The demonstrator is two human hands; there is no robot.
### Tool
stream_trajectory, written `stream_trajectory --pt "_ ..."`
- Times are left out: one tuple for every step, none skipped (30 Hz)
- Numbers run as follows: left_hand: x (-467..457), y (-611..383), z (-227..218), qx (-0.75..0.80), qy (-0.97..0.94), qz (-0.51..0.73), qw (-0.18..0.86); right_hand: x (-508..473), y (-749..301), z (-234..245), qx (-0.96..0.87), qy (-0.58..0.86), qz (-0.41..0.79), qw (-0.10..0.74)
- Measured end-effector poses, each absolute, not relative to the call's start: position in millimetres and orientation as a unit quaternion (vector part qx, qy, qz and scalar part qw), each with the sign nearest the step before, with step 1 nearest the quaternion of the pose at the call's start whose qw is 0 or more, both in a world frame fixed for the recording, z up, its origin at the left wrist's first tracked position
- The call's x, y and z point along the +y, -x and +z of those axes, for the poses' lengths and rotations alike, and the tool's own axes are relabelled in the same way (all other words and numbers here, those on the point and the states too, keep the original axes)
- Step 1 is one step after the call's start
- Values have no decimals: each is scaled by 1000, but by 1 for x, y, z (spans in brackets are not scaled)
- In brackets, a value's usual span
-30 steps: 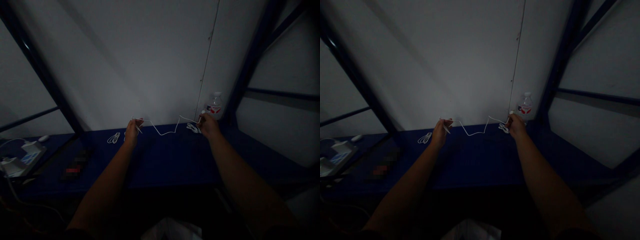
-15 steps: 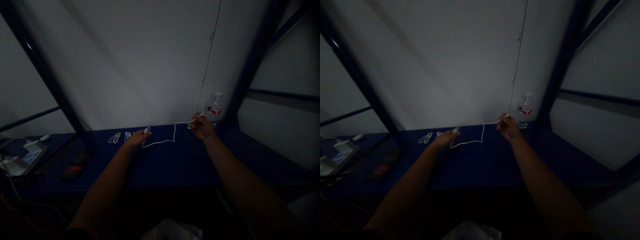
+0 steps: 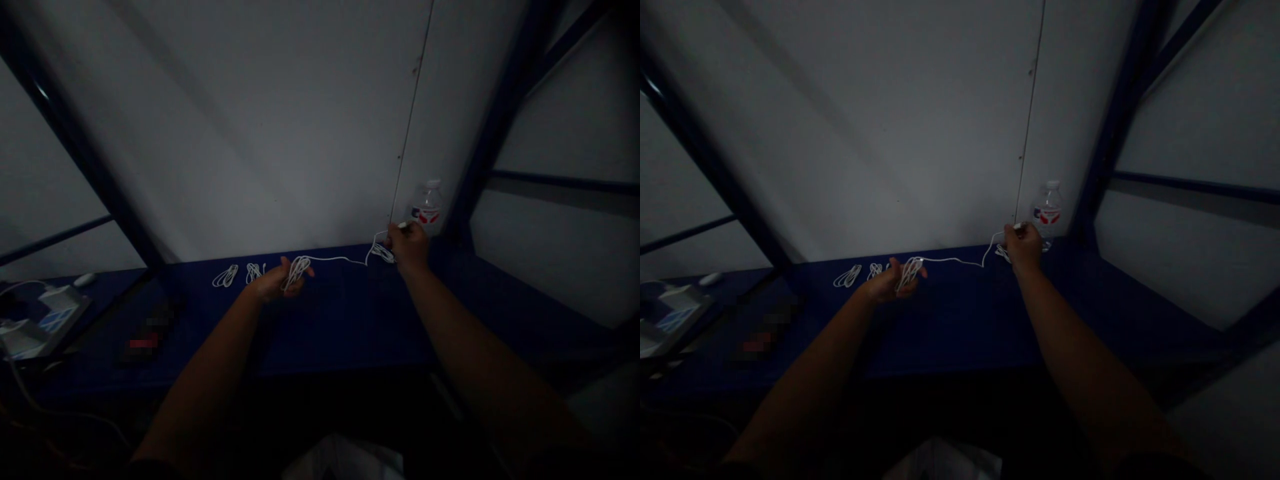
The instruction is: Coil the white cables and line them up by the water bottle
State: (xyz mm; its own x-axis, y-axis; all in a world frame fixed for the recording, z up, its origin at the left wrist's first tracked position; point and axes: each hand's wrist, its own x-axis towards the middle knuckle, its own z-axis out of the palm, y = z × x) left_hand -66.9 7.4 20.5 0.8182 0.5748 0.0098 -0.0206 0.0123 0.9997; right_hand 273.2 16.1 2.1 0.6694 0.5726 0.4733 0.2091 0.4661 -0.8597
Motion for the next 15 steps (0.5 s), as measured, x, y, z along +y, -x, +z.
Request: stream_trajectory --pt "8 66 21 197 -655 269 678 16 -273 0 -413 536 85 731" --pt "10 65 21 196 -641 321 669 15 -272 -1 -446 558 61 698" --pt "11 65 22 202 -624 370 658 14 -270 -2 -487 567 52 662" --pt "13 64 23 210 -607 414 645 12 -267 -3 -538 565 59 622" --pt "14 64 24 216 -590 451 634 9 -263 -3 -596 553 79 577" --pt "15 65 25 221 -573 483 624 6 -259 -3 -655 533 110 525" --pt "17 65 27 223 -558 512 614 2 -253 -3 -708 509 145 468" --pt "18 66 28 225 -545 537 603 -2 -247 -3 -752 483 179 410" --pt "19 67 29 228 -534 558 592 -6 -241 -2 -786 459 209 357" --pt "20 68 29 233 -527 574 582 -10 -235 -1 -810 439 234 309" --pt "22 68 29 240 -522 584 574 -13 -230 -1 -827 423 255 268" --pt "24 69 29 249 -517 590 568 -16 -225 0 -839 408 274 235" --pt "25 69 28 259 -510 595 565 -18 -220 1 -848 392 291 206" --pt "27 69 28 269 -499 600 564 -21 -215 2 -855 374 310 182" --pt "29 69 27 277 -484 606 567 -23 -211 3 -859 356 330 163"
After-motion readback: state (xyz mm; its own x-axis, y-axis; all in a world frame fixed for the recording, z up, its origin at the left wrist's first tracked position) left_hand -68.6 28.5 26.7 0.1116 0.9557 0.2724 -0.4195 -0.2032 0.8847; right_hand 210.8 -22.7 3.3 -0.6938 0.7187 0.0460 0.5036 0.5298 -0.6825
